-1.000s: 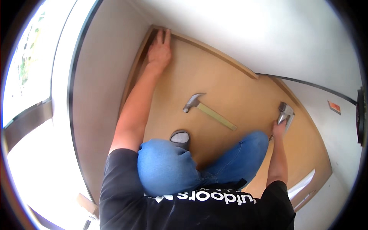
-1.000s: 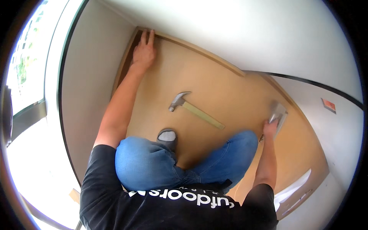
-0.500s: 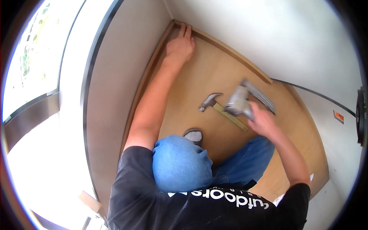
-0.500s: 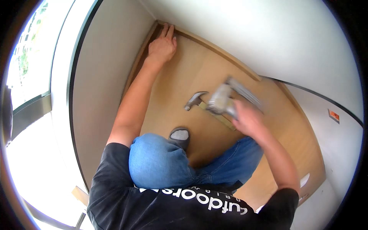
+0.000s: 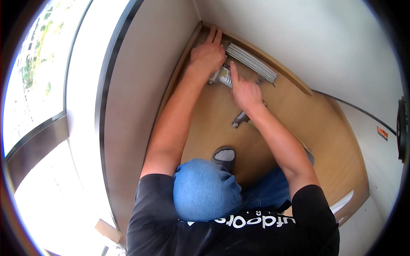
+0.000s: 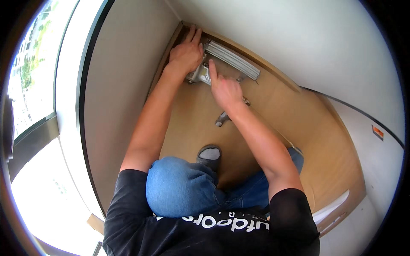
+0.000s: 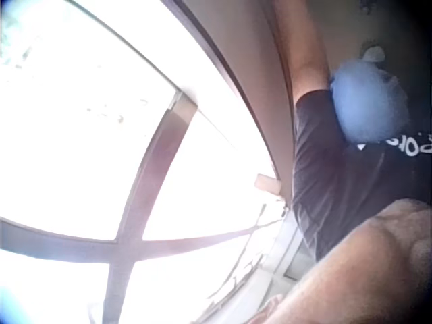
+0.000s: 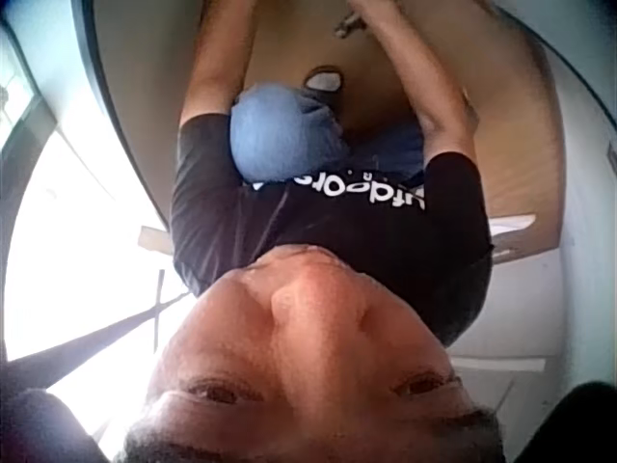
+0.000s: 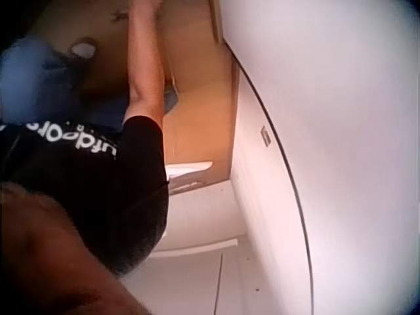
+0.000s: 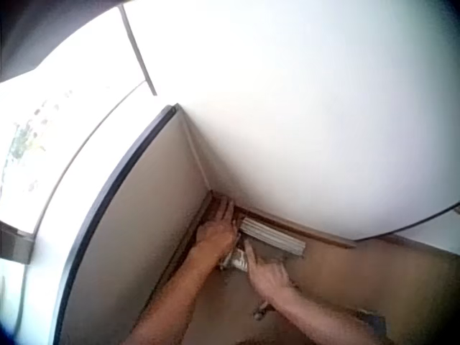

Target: The person installs wood trim along the base and corners of a wall. The person positions sections of trim, uses a hammer to set them, and then uses a pneumatic nail gun to secure the wood to the wall and to other pieces of trim.

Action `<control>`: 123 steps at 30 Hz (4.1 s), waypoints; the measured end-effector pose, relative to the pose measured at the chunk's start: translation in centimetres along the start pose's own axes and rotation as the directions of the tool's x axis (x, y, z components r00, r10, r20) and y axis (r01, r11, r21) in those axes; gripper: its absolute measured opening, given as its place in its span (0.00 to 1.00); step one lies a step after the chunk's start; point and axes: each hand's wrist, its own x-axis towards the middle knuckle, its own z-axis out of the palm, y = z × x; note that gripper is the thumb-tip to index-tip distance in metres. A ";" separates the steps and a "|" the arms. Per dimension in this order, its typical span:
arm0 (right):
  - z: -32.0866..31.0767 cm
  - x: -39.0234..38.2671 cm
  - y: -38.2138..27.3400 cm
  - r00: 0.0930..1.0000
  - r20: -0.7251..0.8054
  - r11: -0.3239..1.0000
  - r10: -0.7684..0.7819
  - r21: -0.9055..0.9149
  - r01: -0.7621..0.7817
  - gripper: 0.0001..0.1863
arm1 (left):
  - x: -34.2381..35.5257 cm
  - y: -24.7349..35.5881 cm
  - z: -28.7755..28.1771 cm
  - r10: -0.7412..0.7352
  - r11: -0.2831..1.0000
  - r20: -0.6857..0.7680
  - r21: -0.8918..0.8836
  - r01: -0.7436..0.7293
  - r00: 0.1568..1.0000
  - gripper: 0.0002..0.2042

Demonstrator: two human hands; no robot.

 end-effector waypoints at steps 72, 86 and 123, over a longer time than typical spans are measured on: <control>0.4 0.5 0.2 0.996 -0.053 0.997 0.077 0.016 -0.076 0.43 | 0.3 1.4 -0.6 -0.070 0.997 0.078 -0.031 0.073 0.995 0.33; -0.9 -1.0 -0.9 0.997 -0.017 0.998 0.070 -0.001 -0.070 0.40 | 0.4 1.8 -0.6 -0.032 0.998 0.051 0.053 0.029 0.998 0.34; -8.6 -37.3 15.7 0.824 0.028 0.824 0.565 0.017 -0.566 0.45 | 2.9 9.1 9.4 -0.168 0.598 0.019 -0.793 0.117 0.986 0.18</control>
